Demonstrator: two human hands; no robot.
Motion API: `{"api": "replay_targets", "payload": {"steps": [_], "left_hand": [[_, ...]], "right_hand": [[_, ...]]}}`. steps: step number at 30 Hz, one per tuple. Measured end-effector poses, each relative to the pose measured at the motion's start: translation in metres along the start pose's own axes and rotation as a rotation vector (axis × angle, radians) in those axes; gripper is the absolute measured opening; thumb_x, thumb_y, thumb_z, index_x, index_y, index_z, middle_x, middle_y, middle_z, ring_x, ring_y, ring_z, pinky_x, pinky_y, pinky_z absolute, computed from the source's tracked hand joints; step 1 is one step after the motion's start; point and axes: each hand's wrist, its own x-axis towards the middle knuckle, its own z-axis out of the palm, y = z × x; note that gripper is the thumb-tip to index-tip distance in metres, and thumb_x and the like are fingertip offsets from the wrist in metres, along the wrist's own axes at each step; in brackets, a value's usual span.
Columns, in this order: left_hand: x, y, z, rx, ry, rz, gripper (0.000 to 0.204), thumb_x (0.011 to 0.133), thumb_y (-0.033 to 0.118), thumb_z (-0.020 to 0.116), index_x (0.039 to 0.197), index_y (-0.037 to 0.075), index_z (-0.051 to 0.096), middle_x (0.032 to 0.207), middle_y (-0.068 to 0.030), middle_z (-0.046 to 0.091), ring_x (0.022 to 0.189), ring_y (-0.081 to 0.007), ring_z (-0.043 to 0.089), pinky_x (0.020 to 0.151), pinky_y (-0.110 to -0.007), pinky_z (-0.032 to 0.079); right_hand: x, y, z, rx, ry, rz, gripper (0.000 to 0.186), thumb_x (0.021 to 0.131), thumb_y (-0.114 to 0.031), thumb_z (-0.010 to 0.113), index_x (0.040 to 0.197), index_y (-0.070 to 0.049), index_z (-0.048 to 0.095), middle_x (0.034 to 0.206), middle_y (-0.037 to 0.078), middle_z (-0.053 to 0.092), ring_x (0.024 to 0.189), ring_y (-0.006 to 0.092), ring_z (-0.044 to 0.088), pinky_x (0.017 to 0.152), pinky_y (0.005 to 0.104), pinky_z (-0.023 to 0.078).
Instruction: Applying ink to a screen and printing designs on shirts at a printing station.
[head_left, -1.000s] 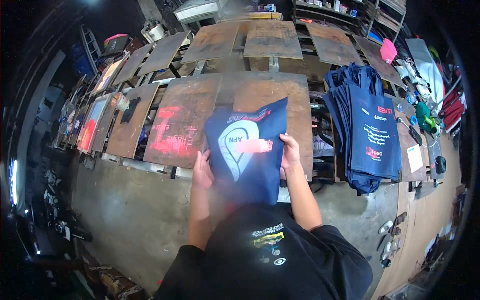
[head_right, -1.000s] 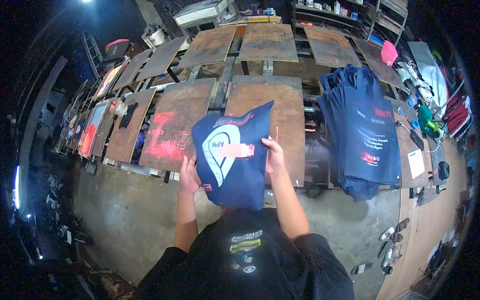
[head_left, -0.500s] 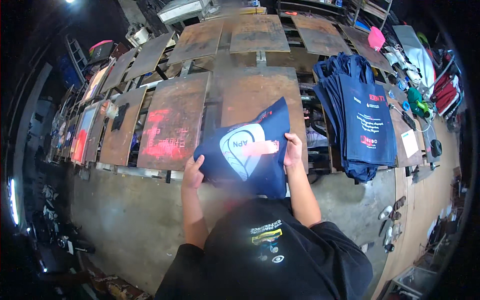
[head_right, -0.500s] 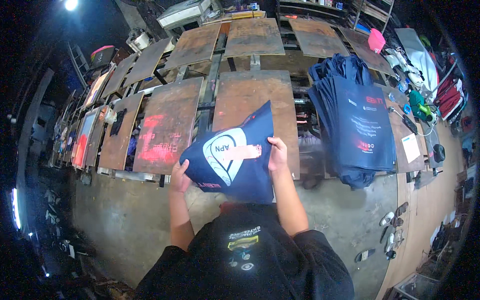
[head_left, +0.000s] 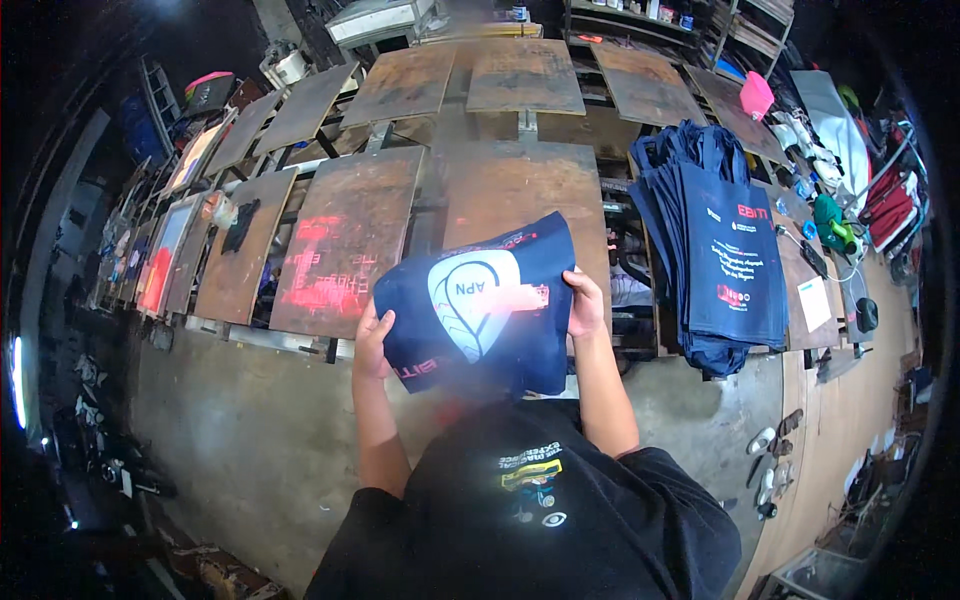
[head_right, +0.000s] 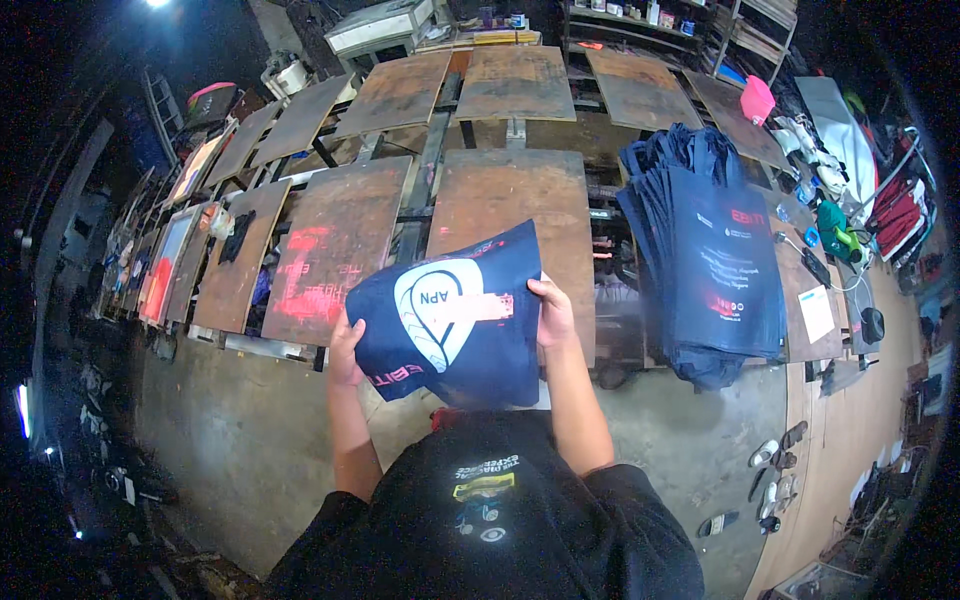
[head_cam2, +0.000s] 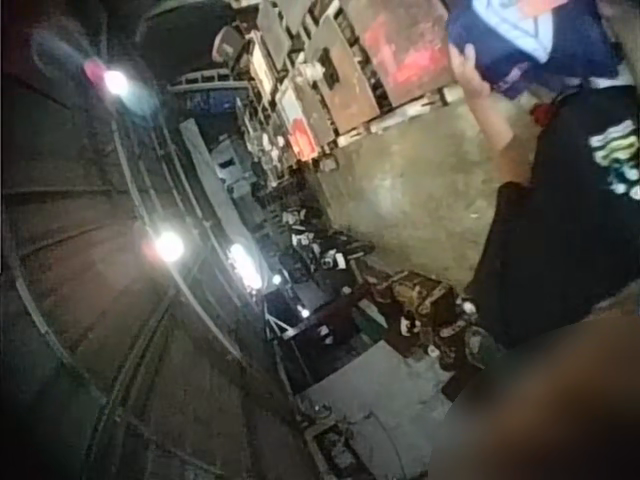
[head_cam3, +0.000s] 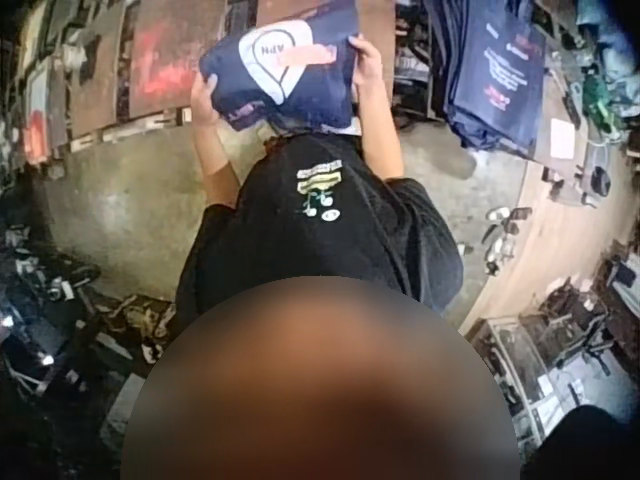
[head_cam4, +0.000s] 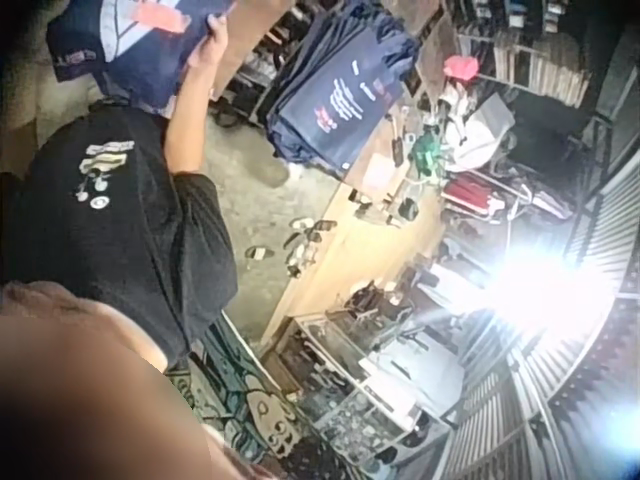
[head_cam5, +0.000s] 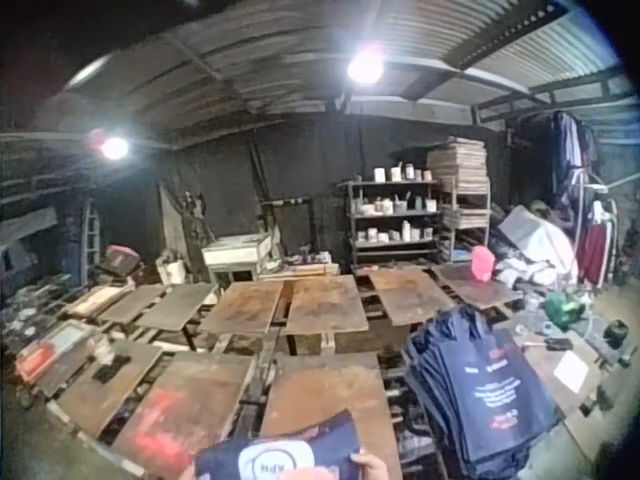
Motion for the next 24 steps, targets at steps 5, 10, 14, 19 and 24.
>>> {"api": "replay_targets", "payload": {"steps": [5, 10, 14, 19, 24], "left_hand": [[0.002, -0.016, -0.008, 0.038, 0.025, 0.031, 0.046, 0.098, 0.008, 0.053, 0.142, 0.000, 0.043, 0.131, -0.0116, 0.059, 0.115, -0.0216, 0.060, 0.100, -0.037, 0.048], [0.000, -0.025, -0.018, 0.019, 0.126, -0.049, 0.045, 0.097, 0.006, 0.052, 0.141, -0.001, 0.044, 0.130, -0.0139, 0.059, 0.116, -0.0228, 0.060, 0.100, -0.037, 0.049], [-0.003, -0.019, -0.007, 0.006, 0.153, -0.052, 0.044, 0.097, 0.007, 0.052, 0.139, -0.003, 0.044, 0.131, -0.0164, 0.058, 0.117, -0.0255, 0.060, 0.101, -0.039, 0.048], [-0.013, -0.022, 0.002, 0.016, 0.236, -0.036, 0.044, 0.097, 0.006, 0.053, 0.139, -0.002, 0.045, 0.131, -0.0146, 0.059, 0.118, -0.0251, 0.060, 0.102, -0.039, 0.048], [-0.032, -0.024, 0.004, 0.071, 0.309, 0.097, 0.042, 0.097, 0.008, 0.056, 0.137, -0.002, 0.048, 0.129, -0.0124, 0.060, 0.115, -0.0231, 0.061, 0.101, -0.038, 0.048]], "right_hand": [[-0.006, -0.007, 0.051, -0.142, -0.056, -0.009, 0.049, 0.087, -0.014, 0.061, 0.131, 0.003, 0.050, 0.119, 0.016, 0.065, 0.105, 0.0266, 0.067, 0.092, 0.0382, 0.054], [-0.007, -0.008, 0.051, -0.212, -0.042, 0.036, 0.053, 0.089, -0.017, 0.066, 0.135, 0.001, 0.046, 0.120, 0.012, 0.063, 0.106, 0.0206, 0.065, 0.092, 0.0337, 0.053], [-0.008, -0.003, 0.043, -0.226, 0.042, 0.014, 0.045, 0.094, -0.019, 0.063, 0.133, -0.002, 0.047, 0.120, 0.011, 0.063, 0.106, 0.0186, 0.064, 0.092, 0.0321, 0.053], [-0.005, -0.007, 0.048, -0.236, 0.017, 0.035, 0.042, 0.096, -0.020, 0.061, 0.132, -0.002, 0.048, 0.120, 0.010, 0.063, 0.106, 0.0181, 0.064, 0.092, 0.0321, 0.053], [0.006, -0.001, 0.054, -0.135, 0.004, 0.080, 0.041, 0.099, -0.018, 0.057, 0.136, -0.003, 0.047, 0.122, 0.009, 0.063, 0.107, 0.0191, 0.064, 0.093, 0.0330, 0.052]]}}
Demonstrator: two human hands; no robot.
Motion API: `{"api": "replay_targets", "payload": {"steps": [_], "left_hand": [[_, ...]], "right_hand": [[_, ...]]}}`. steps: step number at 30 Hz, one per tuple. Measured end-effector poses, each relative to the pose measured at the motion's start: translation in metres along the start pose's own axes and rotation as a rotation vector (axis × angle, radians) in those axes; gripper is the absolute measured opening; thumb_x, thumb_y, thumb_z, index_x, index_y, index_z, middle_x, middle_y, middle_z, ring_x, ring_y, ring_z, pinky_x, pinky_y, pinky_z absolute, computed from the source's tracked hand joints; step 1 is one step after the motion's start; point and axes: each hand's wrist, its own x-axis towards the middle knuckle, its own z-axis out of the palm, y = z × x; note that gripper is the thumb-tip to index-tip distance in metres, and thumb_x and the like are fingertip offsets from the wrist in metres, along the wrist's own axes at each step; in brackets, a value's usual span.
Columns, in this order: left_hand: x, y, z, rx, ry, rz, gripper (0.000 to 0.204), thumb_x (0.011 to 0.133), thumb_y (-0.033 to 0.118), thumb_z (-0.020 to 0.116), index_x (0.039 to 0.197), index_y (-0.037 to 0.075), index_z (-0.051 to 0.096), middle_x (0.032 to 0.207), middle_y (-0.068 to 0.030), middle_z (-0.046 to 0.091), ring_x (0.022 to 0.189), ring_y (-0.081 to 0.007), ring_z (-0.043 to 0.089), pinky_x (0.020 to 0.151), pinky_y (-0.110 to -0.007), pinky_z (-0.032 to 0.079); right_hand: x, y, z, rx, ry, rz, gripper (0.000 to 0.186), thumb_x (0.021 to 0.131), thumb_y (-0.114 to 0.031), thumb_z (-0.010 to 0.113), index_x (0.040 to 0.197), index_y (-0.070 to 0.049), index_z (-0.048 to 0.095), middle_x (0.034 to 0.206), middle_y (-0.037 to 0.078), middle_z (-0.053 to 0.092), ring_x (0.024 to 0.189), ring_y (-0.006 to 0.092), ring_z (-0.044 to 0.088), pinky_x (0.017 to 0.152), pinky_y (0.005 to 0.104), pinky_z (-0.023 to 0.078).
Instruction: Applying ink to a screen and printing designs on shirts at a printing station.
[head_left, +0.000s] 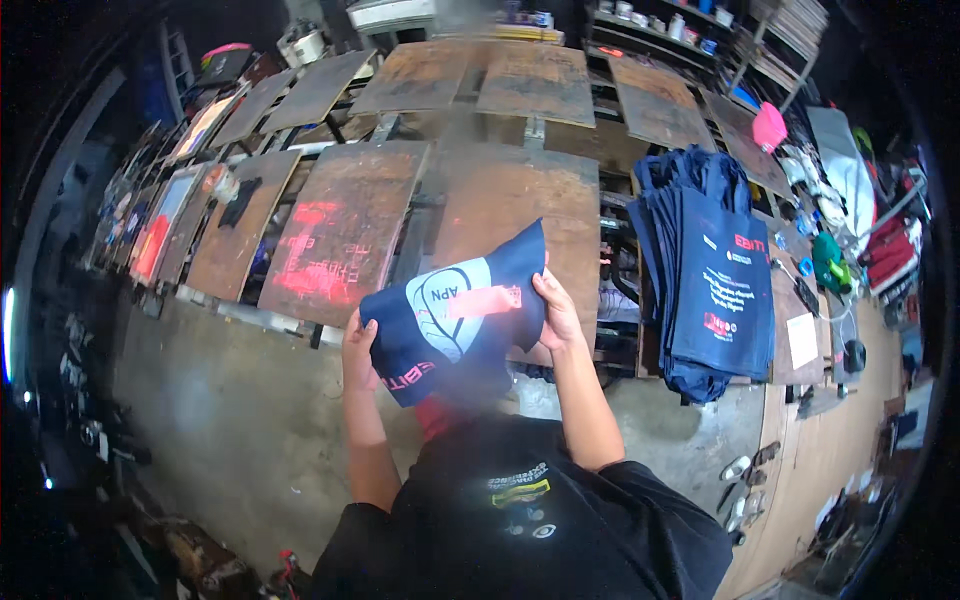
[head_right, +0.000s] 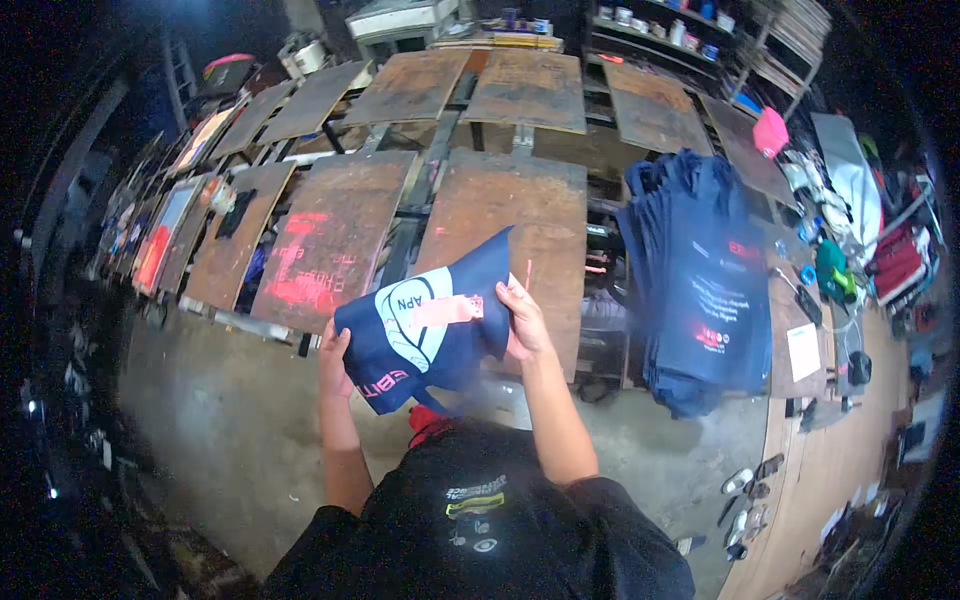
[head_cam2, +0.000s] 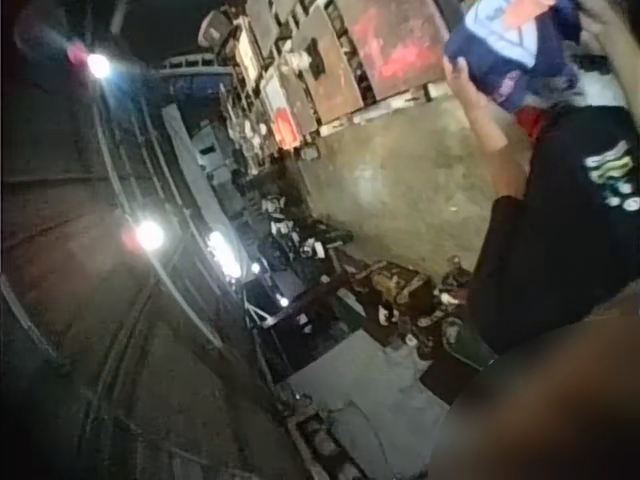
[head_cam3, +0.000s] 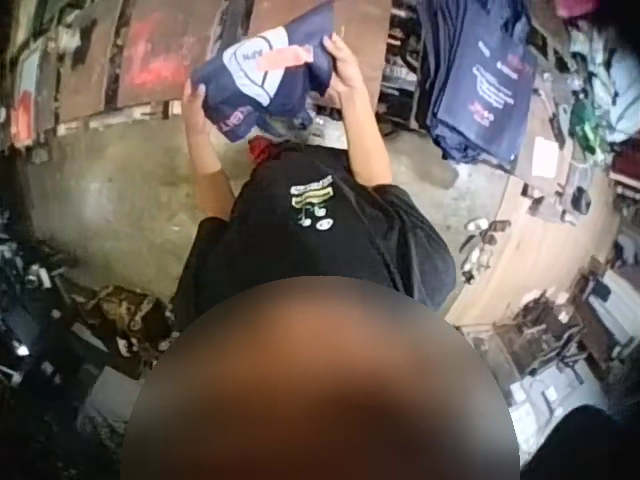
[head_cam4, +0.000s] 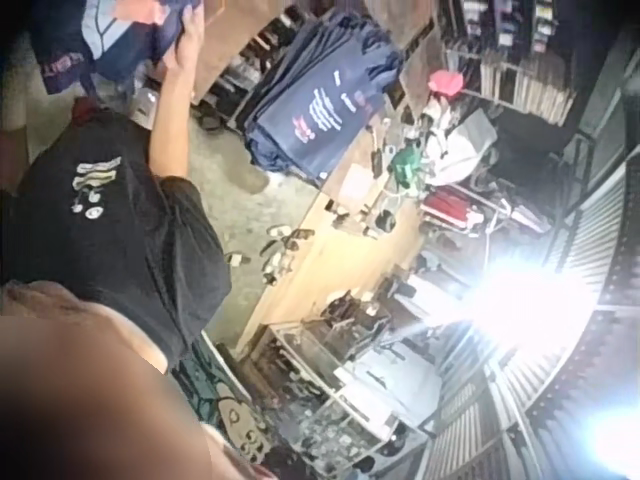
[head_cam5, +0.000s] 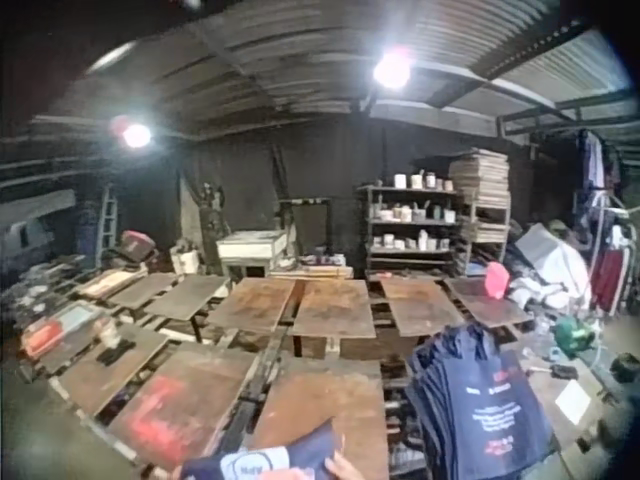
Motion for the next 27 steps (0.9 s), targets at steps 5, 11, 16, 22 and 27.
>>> {"api": "replay_targets", "payload": {"steps": [5, 11, 16, 22, 27], "left_hand": [[-0.030, -0.007, -0.044, -0.077, 0.056, 0.034, 0.044, 0.098, 0.020, 0.060, 0.134, -0.003, 0.050, 0.128, -0.0126, 0.061, 0.115, -0.0235, 0.061, 0.101, -0.039, 0.048], [-0.077, 0.042, -0.062, -0.224, -0.036, -0.083, 0.044, 0.095, 0.022, 0.065, 0.129, -0.004, 0.054, 0.118, -0.0094, 0.065, 0.104, -0.0190, 0.064, 0.091, -0.035, 0.052], [-0.069, 0.063, -0.118, 0.123, 0.160, -0.095, 0.043, 0.093, 0.015, 0.067, 0.131, 0.001, 0.053, 0.117, -0.0085, 0.065, 0.103, -0.0190, 0.063, 0.091, -0.035, 0.052], [-0.081, 0.119, -0.220, 0.147, 0.314, 0.092, 0.042, 0.092, 0.012, 0.068, 0.131, 0.002, 0.054, 0.118, -0.0064, 0.064, 0.102, -0.0174, 0.063, 0.092, -0.032, 0.050], [-0.135, 0.147, -0.313, 0.141, 0.537, 0.077, 0.040, 0.093, 0.010, 0.066, 0.130, 0.001, 0.055, 0.115, -0.0050, 0.065, 0.100, -0.0145, 0.063, 0.088, -0.030, 0.051]], "right_hand": [[0.020, 0.018, -0.002, 0.109, -0.089, 0.111, 0.043, 0.101, -0.016, 0.053, 0.141, -0.002, 0.044, 0.127, 0.011, 0.061, 0.113, 0.0212, 0.062, 0.096, 0.0347, 0.051], [0.044, 0.054, 0.035, 0.070, -0.196, 0.199, 0.049, 0.101, -0.015, 0.051, 0.146, 0.000, 0.037, 0.136, 0.013, 0.056, 0.121, 0.0225, 0.059, 0.102, 0.0359, 0.047], [0.076, 0.103, 0.056, -0.121, -0.181, 0.212, 0.047, 0.100, -0.018, 0.056, 0.142, -0.002, 0.042, 0.126, 0.010, 0.062, 0.111, 0.0186, 0.063, 0.096, 0.0315, 0.049], [0.105, 0.209, 0.126, -0.337, -0.206, 0.229, 0.019, 0.098, -0.016, 0.058, 0.114, -0.006, 0.055, 0.103, 0.003, 0.064, 0.095, 0.0119, 0.063, 0.087, 0.0286, 0.051], [0.107, 0.313, 0.189, -0.493, -0.274, 0.328, 0.023, 0.098, -0.013, 0.057, 0.119, -0.006, 0.055, 0.106, 0.001, 0.063, 0.094, 0.0108, 0.061, 0.086, 0.0278, 0.051]]}}
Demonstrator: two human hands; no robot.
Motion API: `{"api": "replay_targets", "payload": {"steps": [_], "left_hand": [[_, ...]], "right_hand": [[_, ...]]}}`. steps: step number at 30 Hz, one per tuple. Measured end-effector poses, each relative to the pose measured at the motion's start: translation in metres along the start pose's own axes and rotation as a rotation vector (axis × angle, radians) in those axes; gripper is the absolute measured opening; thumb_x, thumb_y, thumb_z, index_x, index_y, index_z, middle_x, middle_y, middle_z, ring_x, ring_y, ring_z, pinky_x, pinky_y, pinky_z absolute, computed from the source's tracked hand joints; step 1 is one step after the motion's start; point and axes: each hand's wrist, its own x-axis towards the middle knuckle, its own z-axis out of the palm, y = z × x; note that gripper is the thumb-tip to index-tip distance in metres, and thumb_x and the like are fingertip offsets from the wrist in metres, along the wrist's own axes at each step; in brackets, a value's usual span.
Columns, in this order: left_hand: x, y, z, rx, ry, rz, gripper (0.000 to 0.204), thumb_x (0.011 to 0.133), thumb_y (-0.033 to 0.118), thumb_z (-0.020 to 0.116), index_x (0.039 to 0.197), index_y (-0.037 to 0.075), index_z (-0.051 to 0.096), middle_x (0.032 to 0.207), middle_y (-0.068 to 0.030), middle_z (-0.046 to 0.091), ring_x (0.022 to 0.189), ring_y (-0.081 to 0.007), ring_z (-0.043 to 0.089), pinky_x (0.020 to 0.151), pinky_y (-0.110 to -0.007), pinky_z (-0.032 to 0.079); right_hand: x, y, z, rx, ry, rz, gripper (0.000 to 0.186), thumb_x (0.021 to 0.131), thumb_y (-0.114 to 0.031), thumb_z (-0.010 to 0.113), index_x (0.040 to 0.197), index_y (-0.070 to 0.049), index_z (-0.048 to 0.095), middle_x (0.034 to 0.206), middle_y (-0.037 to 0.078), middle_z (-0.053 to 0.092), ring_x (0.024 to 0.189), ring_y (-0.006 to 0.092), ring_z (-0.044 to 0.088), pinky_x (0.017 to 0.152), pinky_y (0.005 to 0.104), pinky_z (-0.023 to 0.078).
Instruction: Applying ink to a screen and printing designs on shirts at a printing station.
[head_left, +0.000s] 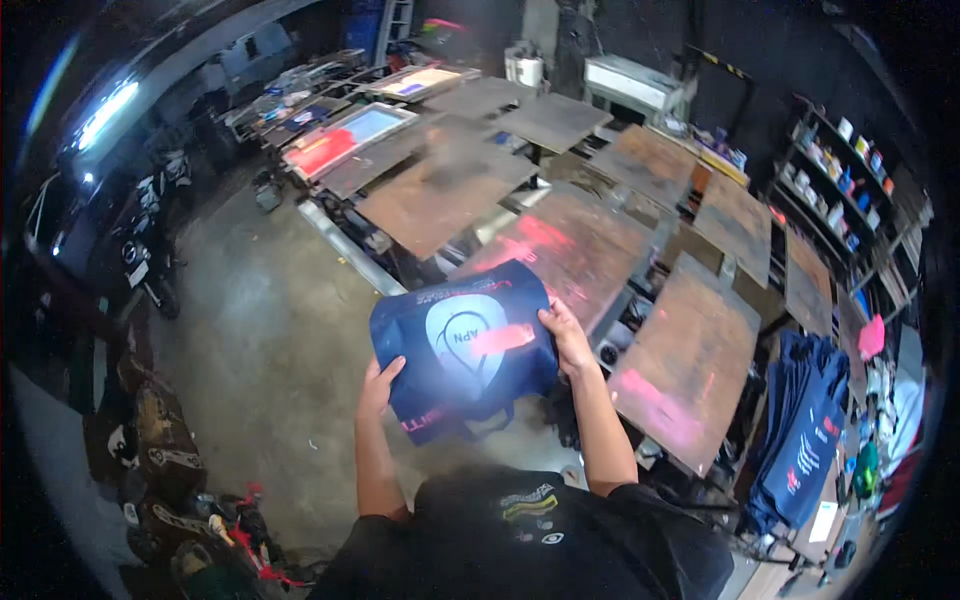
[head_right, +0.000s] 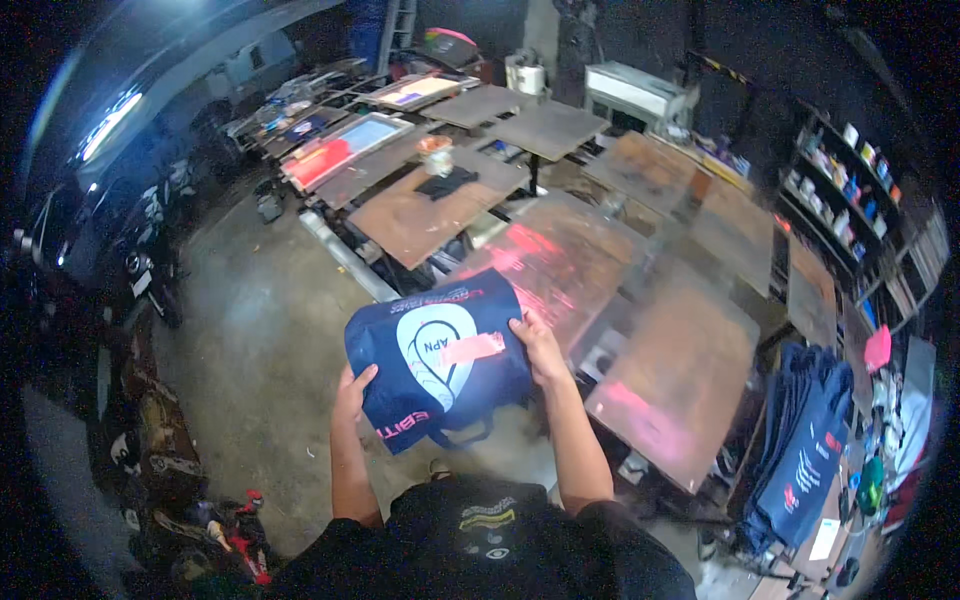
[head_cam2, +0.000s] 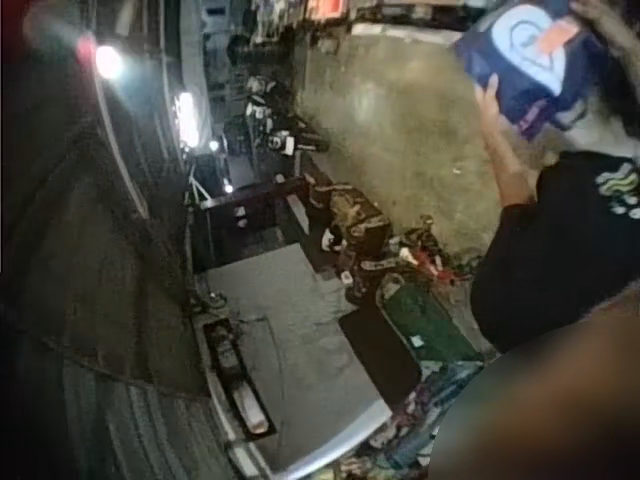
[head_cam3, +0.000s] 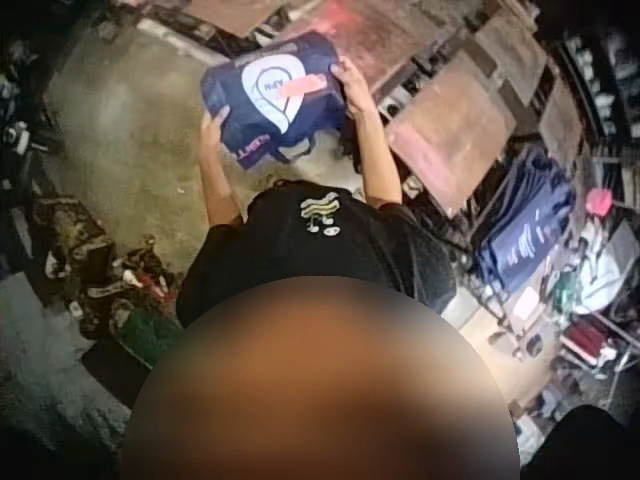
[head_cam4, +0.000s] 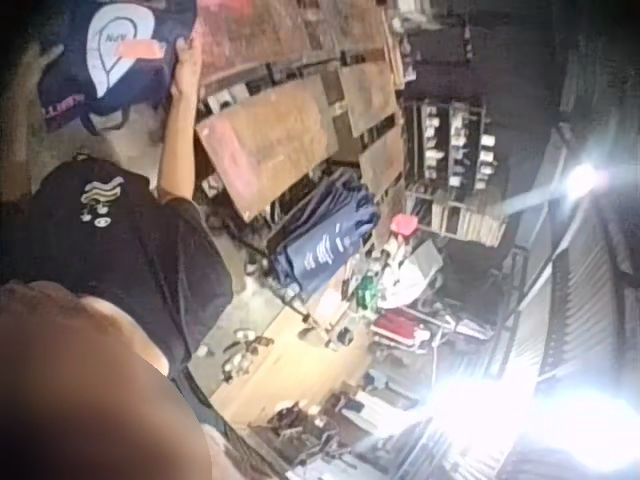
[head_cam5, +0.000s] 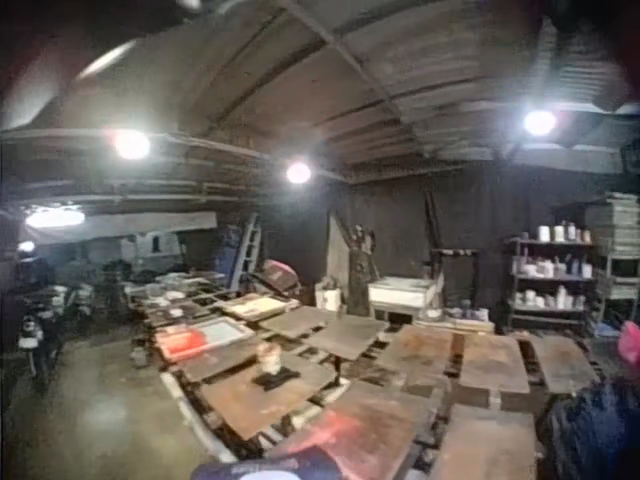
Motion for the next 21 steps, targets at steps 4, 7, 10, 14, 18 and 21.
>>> {"api": "replay_targets", "payload": {"steps": [4, 7, 10, 14, 18, 21], "left_hand": [[0.006, -0.002, -0.073, -0.135, 0.065, 0.068, 0.036, 0.092, 0.011, 0.067, 0.125, 0.001, 0.058, 0.112, -0.0050, 0.066, 0.097, -0.0144, 0.063, 0.086, -0.030, 0.052], [0.014, 0.019, -0.113, -0.240, 0.148, 0.016, 0.034, 0.092, 0.011, 0.067, 0.123, 0.000, 0.059, 0.108, -0.0054, 0.067, 0.094, -0.0149, 0.064, 0.085, -0.030, 0.052], [0.028, 0.015, -0.175, -0.282, 0.164, 0.080, 0.039, 0.091, 0.013, 0.067, 0.127, -0.001, 0.057, 0.114, -0.0095, 0.067, 0.098, -0.0210, 0.066, 0.089, -0.036, 0.053], [0.033, 0.050, -0.200, -0.314, 0.213, 0.062, 0.040, 0.089, 0.013, 0.067, 0.125, -0.002, 0.058, 0.114, -0.0113, 0.067, 0.098, -0.0224, 0.066, 0.087, -0.037, 0.054], [0.056, 0.072, -0.224, -0.227, 0.340, 0.131, 0.038, 0.088, 0.014, 0.068, 0.122, -0.002, 0.060, 0.110, -0.0108, 0.067, 0.093, -0.0216, 0.067, 0.083, -0.035, 0.055], [0.087, 0.077, -0.253, -0.234, 0.375, 0.236, 0.036, 0.089, 0.015, 0.069, 0.120, -0.002, 0.062, 0.107, -0.0083, 0.068, 0.091, -0.0195, 0.066, 0.083, -0.033, 0.054]], "right_hand": [[0.045, 0.036, 0.068, 0.018, -0.132, 0.037, 0.032, 0.097, -0.013, 0.058, 0.127, -0.003, 0.054, 0.112, 0.004, 0.065, 0.099, 0.0129, 0.063, 0.090, 0.0299, 0.052], [0.075, 0.064, 0.106, 0.049, -0.190, 0.061, 0.035, 0.097, -0.011, 0.056, 0.130, -0.001, 0.052, 0.117, 0.007, 0.066, 0.103, 0.0157, 0.064, 0.093, 0.0319, 0.052], [0.098, 0.078, 0.159, 0.071, -0.250, 0.110, 0.036, 0.097, -0.012, 0.057, 0.131, -0.002, 0.052, 0.118, 0.008, 0.066, 0.105, 0.0172, 0.065, 0.094, 0.0326, 0.052], [0.141, 0.098, 0.194, 0.123, -0.319, 0.162, 0.039, 0.099, -0.014, 0.055, 0.136, -0.001, 0.049, 0.125, 0.007, 0.062, 0.110, 0.0139, 0.062, 0.095, 0.0287, 0.050], [0.200, 0.119, 0.237, 0.172, -0.430, 0.207, 0.039, 0.099, -0.015, 0.055, 0.136, -0.001, 0.049, 0.125, 0.008, 0.063, 0.110, 0.0154, 0.063, 0.096, 0.0307, 0.050], [0.255, 0.147, 0.266, 0.176, -0.470, 0.247, 0.039, 0.099, -0.016, 0.056, 0.135, -0.002, 0.050, 0.123, 0.008, 0.064, 0.108, 0.0153, 0.064, 0.094, 0.0304, 0.051]]}}
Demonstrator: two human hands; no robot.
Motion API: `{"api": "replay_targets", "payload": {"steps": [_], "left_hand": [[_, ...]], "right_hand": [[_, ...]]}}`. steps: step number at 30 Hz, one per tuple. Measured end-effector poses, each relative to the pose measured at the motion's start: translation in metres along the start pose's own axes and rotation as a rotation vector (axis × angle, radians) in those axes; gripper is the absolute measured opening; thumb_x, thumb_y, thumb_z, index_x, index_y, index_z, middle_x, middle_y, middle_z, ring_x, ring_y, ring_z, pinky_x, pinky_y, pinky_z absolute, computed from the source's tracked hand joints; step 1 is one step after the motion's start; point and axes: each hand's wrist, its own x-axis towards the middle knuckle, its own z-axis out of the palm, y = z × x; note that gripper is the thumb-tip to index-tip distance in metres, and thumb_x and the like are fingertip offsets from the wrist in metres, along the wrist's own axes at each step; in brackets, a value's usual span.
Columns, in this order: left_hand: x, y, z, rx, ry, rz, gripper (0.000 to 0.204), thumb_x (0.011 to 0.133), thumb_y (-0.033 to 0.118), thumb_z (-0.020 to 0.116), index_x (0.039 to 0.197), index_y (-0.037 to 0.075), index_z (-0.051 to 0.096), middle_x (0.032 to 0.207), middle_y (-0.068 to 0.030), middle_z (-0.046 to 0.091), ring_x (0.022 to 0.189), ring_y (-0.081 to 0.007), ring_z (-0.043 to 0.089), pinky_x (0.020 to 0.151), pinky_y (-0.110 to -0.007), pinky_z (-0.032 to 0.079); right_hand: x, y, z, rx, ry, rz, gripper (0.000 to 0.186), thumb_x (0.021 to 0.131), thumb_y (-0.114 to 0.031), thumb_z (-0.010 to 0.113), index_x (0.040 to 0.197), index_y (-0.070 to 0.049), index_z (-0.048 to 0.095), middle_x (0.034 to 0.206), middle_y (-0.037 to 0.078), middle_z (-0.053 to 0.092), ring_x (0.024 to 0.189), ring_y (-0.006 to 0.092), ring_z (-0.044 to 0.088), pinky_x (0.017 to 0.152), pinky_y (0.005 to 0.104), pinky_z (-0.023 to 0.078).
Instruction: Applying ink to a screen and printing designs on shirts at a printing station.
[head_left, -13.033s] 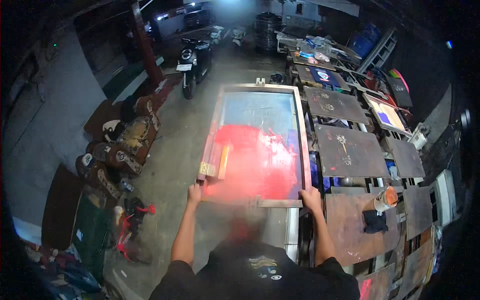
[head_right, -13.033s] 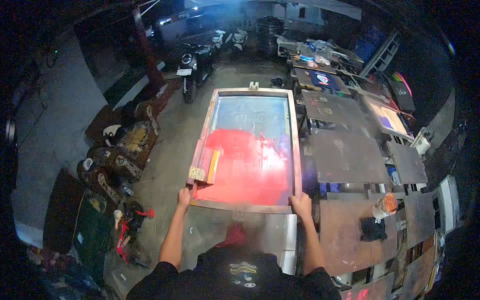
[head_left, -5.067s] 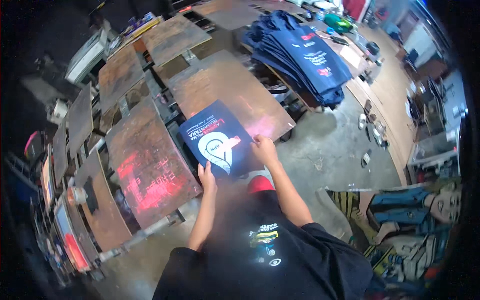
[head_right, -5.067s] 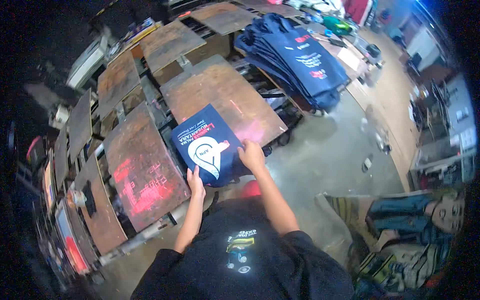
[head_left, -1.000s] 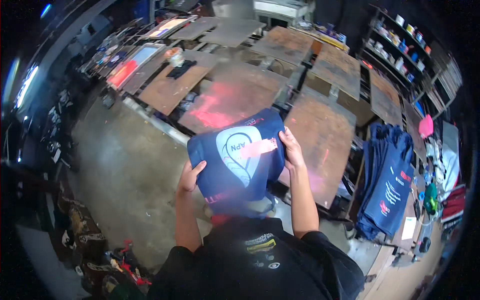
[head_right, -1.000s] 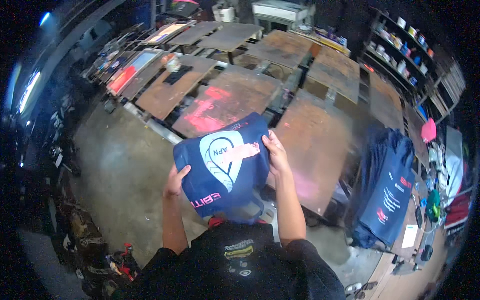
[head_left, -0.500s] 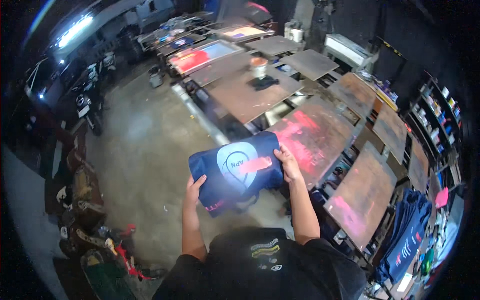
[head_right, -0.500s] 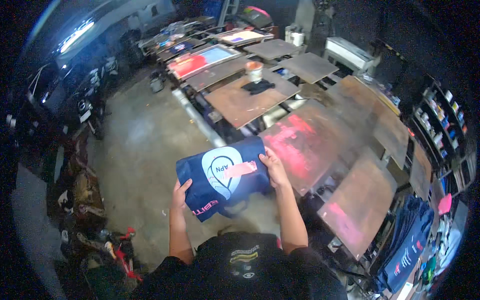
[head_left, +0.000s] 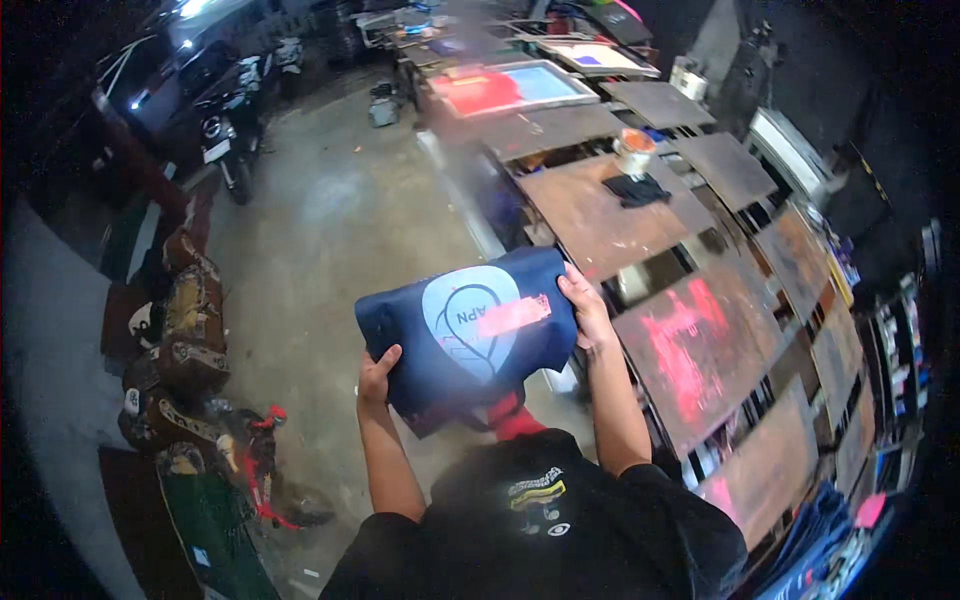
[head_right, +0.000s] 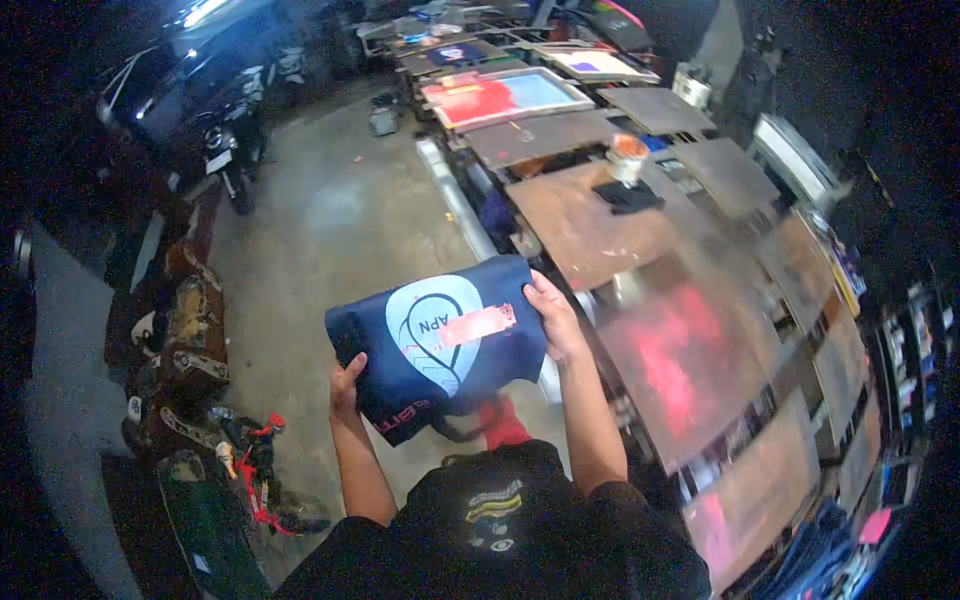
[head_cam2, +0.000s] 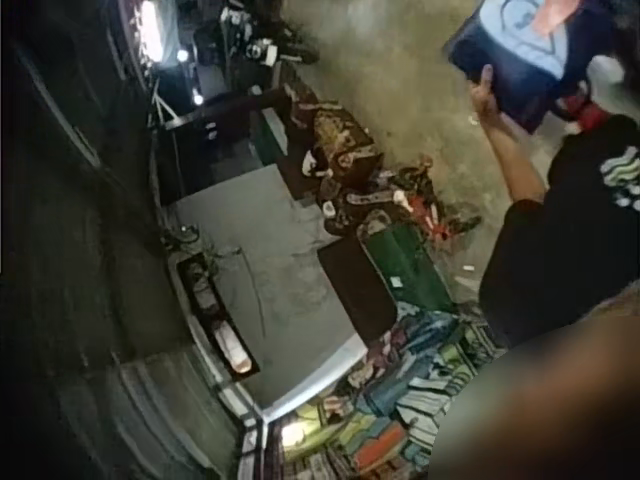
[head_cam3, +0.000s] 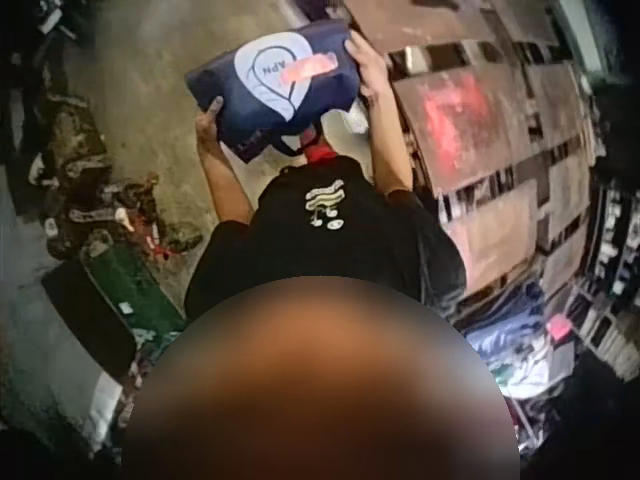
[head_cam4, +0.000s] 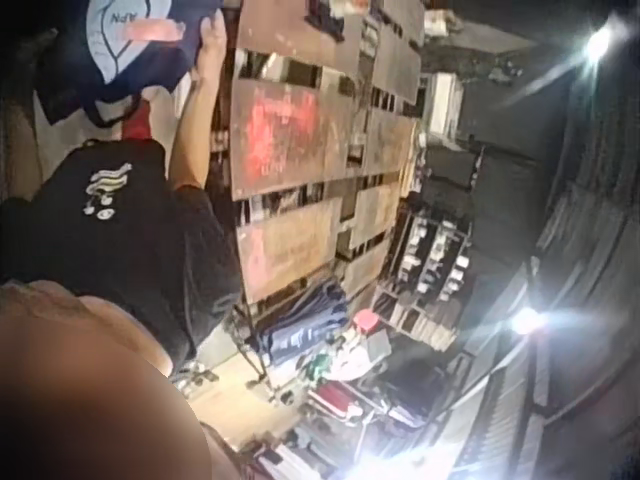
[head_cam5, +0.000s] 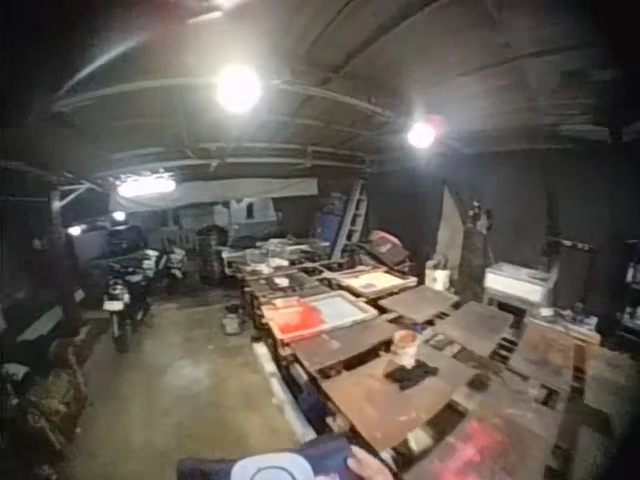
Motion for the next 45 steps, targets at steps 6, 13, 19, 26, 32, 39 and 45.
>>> {"api": "replay_targets", "payload": {"steps": [6, 13, 19, 26, 32, 39, 45], "left_hand": [[0.099, 0.023, 0.000, 0.063, 0.077, 0.015, 0.048, 0.087, 0.017, 0.070, 0.129, -0.002, 0.055, 0.117, -0.0104, 0.064, 0.102, -0.0222, 0.064, 0.091, -0.036, 0.051], [0.205, 0.026, 0.001, 0.057, 0.175, -0.074, 0.048, 0.091, 0.014, 0.066, 0.132, -0.003, 0.050, 0.121, -0.0119, 0.062, 0.106, -0.0231, 0.063, 0.095, -0.036, 0.051], [0.290, 0.023, -0.005, 0.119, 0.214, -0.150, 0.049, 0.090, 0.014, 0.068, 0.132, -0.002, 0.050, 0.118, -0.0123, 0.064, 0.104, -0.0223, 0.064, 0.092, -0.037, 0.053], [0.409, 0.013, -0.060, -0.053, 0.272, -0.194, 0.038, 0.090, 0.013, 0.066, 0.125, 0.000, 0.056, 0.109, -0.0096, 0.068, 0.095, -0.0204, 0.067, 0.086, -0.035, 0.055], [0.538, 0.043, -0.099, -0.129, 0.216, -0.148, 0.034, 0.091, 0.011, 0.065, 0.122, 0.001, 0.058, 0.108, -0.0098, 0.068, 0.094, -0.0204, 0.068, 0.083, -0.035, 0.056], [0.672, 0.088, -0.141, -0.084, 0.113, -0.154, 0.038, 0.090, 0.012, 0.067, 0.124, 0.000, 0.053, 0.112, -0.0121, 0.066, 0.098, -0.0227, 0.067, 0.087, -0.037, 0.055], [0.756, 0.094, -0.173, -0.177, 0.151, -0.137, 0.039, 0.089, 0.010, 0.068, 0.124, 0.002, 0.054, 0.113, -0.0125, 0.066, 0.099, -0.0233, 0.067, 0.089, -0.039, 0.055]], "right_hand": [[0.151, 0.031, -0.010, 0.103, -0.123, 0.077, 0.036, 0.100, -0.018, 0.056, 0.133, -0.004, 0.051, 0.121, 0.007, 0.064, 0.107, 0.0162, 0.064, 0.094, 0.0325, 0.052], [0.288, 0.077, -0.025, 0.213, -0.200, 0.170, 0.036, 0.102, -0.015, 0.050, 0.136, -0.005, 0.045, 0.114, 0.009, 0.065, 0.099, 0.0201, 0.067, 0.086, 0.0340, 0.056], [0.372, 0.091, -0.039, 0.195, -0.099, 0.302, 0.029, 0.103, -0.018, 0.049, 0.127, -0.002, 0.054, 0.110, 0.010, 0.067, 0.099, 0.0200, 0.067, 0.086, 0.0339, 0.056], [0.473, 0.100, -0.030, 0.328, 0.007, 0.369, 0.028, 0.104, -0.021, 0.048, 0.124, -0.002, 0.054, 0.111, 0.011, 0.067, 0.100, 0.0193, 0.067, 0.089, 0.0325, 0.055], [0.576, 0.106, -0.011, 0.391, -0.140, 0.280, 0.037, 0.106, -0.029, 0.042, 0.132, -0.006, 0.054, 0.125, 0.010, 0.063, 0.113, 0.0213, 0.062, 0.100, 0.0365, 0.050], [0.689, 0.121, 0.024, 0.398, -0.075, 0.260, 0.046, 0.103, -0.024, 0.047, 0.142, -0.002, 0.044, 0.136, 0.016, 0.056, 0.123, 0.0256, 0.057, 0.106, 0.0390, 0.046], [0.775, 0.131, 0.046, 0.181, -0.202, 0.206, 0.069, 0.081, -0.008, 0.058, 0.146, 0.000, 0.037, 0.134, 0.015, 0.055, 0.121, 0.0243, 0.057, 0.105, 0.0358, 0.045]]}}
